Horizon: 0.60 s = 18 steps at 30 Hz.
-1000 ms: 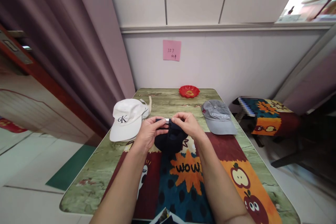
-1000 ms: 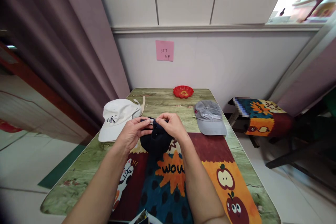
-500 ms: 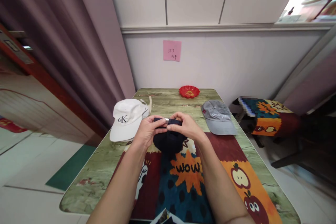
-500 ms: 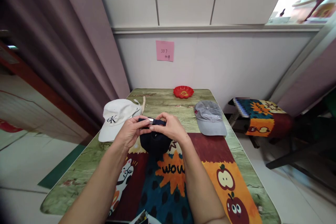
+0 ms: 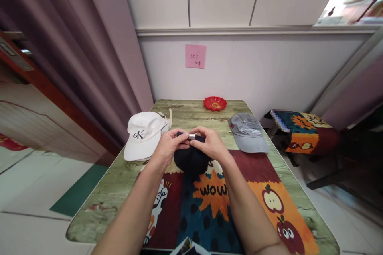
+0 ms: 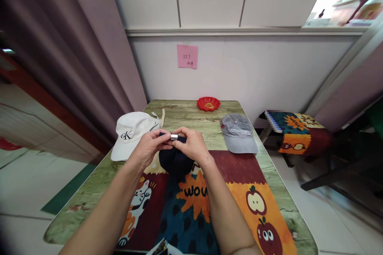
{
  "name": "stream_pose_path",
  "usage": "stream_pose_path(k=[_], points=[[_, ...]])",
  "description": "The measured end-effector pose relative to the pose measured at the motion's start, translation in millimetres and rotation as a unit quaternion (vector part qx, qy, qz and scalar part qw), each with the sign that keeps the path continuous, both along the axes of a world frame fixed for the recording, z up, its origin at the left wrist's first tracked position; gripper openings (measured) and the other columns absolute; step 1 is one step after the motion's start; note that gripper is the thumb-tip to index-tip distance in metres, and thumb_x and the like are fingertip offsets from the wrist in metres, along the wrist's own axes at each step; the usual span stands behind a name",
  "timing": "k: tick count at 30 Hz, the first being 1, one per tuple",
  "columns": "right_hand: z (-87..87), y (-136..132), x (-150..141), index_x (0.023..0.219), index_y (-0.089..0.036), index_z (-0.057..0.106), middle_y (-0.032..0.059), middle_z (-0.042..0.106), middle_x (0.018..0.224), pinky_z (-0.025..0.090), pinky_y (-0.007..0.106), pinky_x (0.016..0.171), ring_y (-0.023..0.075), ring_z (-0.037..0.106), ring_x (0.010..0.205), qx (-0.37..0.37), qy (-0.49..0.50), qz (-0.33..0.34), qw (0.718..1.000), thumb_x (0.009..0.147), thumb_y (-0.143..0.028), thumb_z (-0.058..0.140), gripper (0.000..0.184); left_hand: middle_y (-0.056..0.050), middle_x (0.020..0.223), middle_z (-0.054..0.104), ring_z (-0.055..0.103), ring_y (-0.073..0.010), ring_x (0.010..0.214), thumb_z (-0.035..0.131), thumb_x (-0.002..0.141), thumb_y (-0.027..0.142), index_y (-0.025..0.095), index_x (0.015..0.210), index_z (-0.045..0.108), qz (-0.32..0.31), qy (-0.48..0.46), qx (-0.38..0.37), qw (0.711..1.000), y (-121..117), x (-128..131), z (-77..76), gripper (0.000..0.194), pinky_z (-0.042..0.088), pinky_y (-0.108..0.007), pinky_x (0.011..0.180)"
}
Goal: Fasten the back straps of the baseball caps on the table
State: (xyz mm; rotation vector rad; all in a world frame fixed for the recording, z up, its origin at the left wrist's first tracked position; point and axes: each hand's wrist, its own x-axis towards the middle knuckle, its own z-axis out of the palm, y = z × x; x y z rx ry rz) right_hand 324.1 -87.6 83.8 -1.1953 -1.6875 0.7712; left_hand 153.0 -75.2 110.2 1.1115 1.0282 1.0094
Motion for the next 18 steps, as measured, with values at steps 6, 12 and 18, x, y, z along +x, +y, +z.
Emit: stream_pose_path(k=[6,12,18], points=[[0.5,1.0,-0.3,0.095,-0.021,0.071,-0.003,0.066,0.071,0.039,0.023,0.063,0.0126,0.054,0.064,0.0,0.017,0.007,1.0,0.075,-0.026,0.069,0.021,0.003,0.057,0.058,0.054,-0.0076,0.046,0.077,0.07,0.034,0.014,0.081,0.064,0.005,0.121,0.084,0.989,3.9,-1.3,0.6,0.026,0.044,-0.017,0.044],[-1.2,1.5,0.8,0.101,-0.021,0.071,-0.0037,0.064,0.071,0.039,0.023,0.063,0.0123,0.053,0.064,-0.002,0.032,0.02,0.999,0.075,-0.025,0.069,0.026,-0.014,0.129,0.059,0.066,-0.0185,0.081,0.072,0.073,0.038,0.02,0.113,0.069,-0.01,0.261,0.181,0.948,13.6,-5.5,17.2,0.044,0.05,-0.021,0.045],[-0.4,-0.4,1.7,0.1,-0.02,0.071,-0.0018,0.068,0.079,0.041,0.023,0.068,0.0136,0.056,0.071,0.012,0.037,0.037,0.999,0.076,-0.024,0.067,0.024,-0.01,0.108,0.065,0.062,-0.0236,0.096,0.069,0.078,0.05,0.019,0.103,0.073,-0.246,0.198,0.076,0.946,33.3,-13.3,17.3,0.04,0.057,-0.024,0.054]])
